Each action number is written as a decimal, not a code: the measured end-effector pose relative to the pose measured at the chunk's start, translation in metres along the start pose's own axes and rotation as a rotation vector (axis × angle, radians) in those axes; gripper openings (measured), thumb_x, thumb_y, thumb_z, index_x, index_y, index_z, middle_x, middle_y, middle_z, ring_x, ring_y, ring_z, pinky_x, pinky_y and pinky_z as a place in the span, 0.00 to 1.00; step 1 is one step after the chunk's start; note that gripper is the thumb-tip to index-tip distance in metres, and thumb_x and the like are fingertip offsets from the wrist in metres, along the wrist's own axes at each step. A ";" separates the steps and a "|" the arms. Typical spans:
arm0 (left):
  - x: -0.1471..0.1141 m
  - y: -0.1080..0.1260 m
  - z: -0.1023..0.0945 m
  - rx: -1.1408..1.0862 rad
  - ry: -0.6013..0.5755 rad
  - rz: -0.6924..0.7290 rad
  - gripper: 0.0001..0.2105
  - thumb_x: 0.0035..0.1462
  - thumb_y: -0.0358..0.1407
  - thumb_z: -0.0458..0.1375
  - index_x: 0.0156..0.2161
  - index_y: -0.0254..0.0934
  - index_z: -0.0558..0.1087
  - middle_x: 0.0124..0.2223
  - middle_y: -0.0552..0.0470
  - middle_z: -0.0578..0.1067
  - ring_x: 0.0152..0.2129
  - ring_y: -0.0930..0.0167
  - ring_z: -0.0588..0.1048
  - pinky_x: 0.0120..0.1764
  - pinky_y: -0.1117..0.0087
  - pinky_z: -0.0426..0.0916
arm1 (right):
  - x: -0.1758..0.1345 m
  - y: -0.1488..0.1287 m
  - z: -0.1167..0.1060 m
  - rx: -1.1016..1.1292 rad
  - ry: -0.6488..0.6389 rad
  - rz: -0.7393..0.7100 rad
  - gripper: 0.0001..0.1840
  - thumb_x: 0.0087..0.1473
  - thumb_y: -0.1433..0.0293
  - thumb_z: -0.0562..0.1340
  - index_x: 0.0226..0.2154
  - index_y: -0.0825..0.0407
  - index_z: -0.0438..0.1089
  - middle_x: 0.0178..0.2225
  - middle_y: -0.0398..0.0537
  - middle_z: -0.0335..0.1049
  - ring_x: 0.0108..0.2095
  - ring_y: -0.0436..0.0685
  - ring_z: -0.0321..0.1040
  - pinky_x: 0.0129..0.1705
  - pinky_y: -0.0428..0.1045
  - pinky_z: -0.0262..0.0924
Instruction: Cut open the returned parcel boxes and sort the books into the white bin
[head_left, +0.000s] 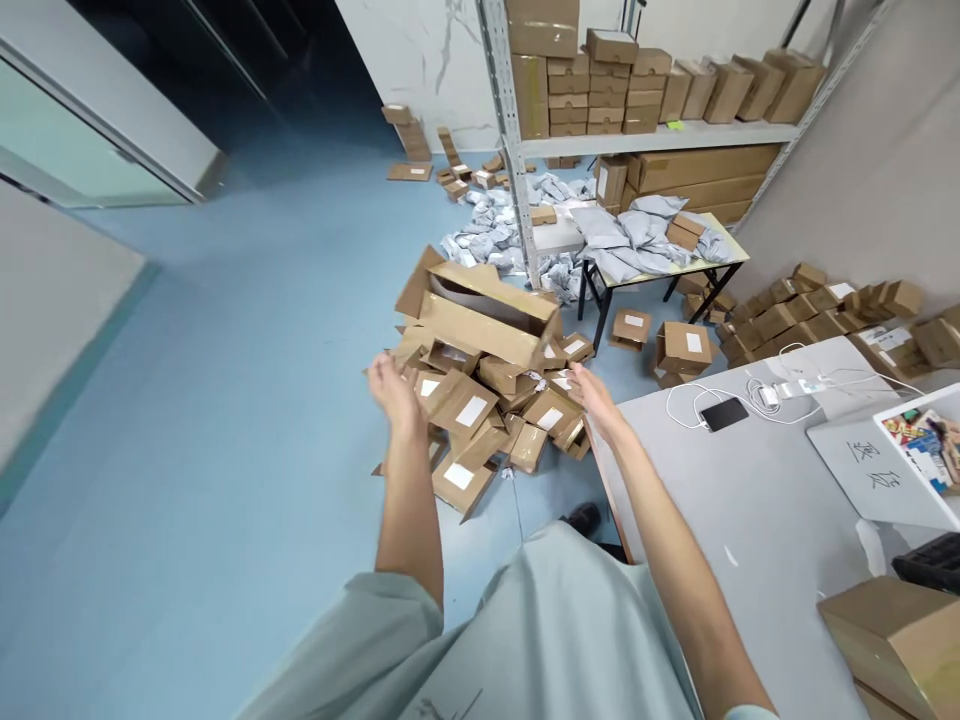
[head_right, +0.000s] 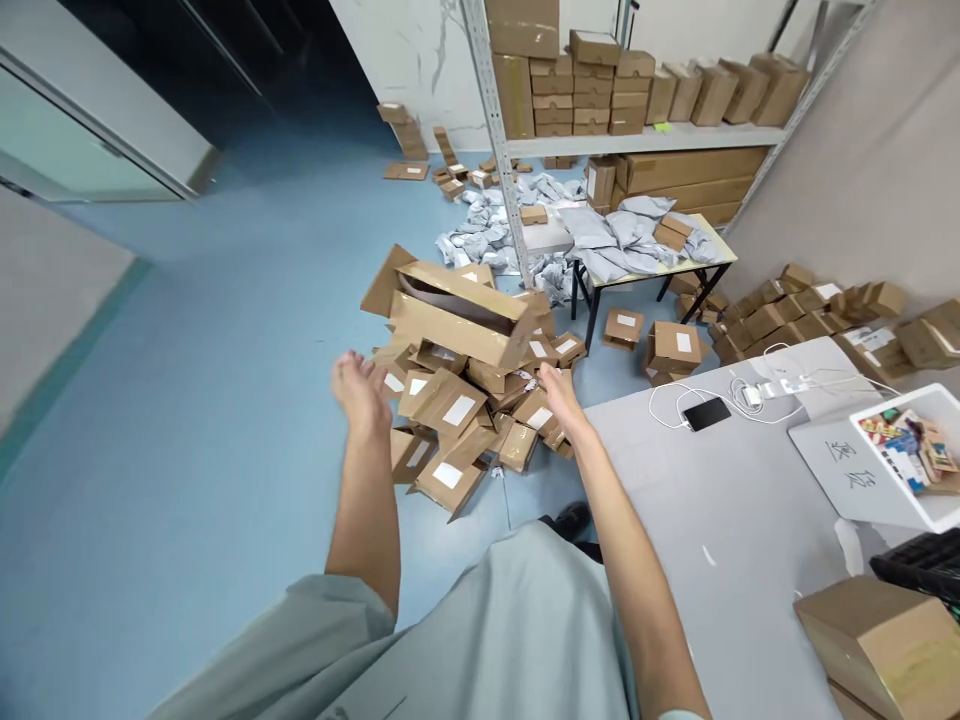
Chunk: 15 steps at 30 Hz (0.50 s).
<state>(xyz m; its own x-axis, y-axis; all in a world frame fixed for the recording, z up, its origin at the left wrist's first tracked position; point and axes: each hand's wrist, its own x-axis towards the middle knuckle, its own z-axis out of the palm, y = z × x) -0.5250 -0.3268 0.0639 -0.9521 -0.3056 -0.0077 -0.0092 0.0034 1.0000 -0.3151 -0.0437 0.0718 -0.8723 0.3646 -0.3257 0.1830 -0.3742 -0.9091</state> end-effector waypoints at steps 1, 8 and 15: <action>-0.003 -0.008 -0.015 0.010 0.040 -0.055 0.26 0.70 0.56 0.54 0.60 0.37 0.69 0.67 0.34 0.71 0.66 0.59 0.74 0.66 0.54 0.73 | -0.003 0.011 0.004 -0.014 -0.033 0.013 0.42 0.67 0.41 0.65 0.69 0.52 0.72 0.66 0.59 0.77 0.69 0.66 0.71 0.73 0.67 0.60; -0.114 -0.085 -0.047 0.224 -0.159 -0.390 0.17 0.59 0.51 0.62 0.43 0.40 0.72 0.49 0.41 0.81 0.52 0.60 0.81 0.59 0.54 0.76 | -0.087 0.111 -0.050 -0.075 0.025 0.340 0.33 0.59 0.39 0.71 0.49 0.51 0.82 0.50 0.59 0.86 0.52 0.65 0.83 0.63 0.63 0.71; -0.217 -0.109 0.058 0.319 -0.694 -0.348 0.22 0.50 0.55 0.67 0.37 0.37 0.78 0.42 0.40 0.84 0.48 0.53 0.83 0.55 0.50 0.78 | -0.187 0.155 -0.122 -0.023 0.357 0.411 0.31 0.50 0.41 0.74 0.41 0.50 0.79 0.41 0.54 0.86 0.44 0.65 0.82 0.57 0.61 0.71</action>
<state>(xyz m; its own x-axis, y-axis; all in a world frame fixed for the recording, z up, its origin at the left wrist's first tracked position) -0.3352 -0.2052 -0.0442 -0.8496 0.3162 -0.4221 -0.3240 0.3186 0.8908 -0.0686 -0.0658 -0.0400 -0.5192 0.4610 -0.7197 0.4900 -0.5293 -0.6926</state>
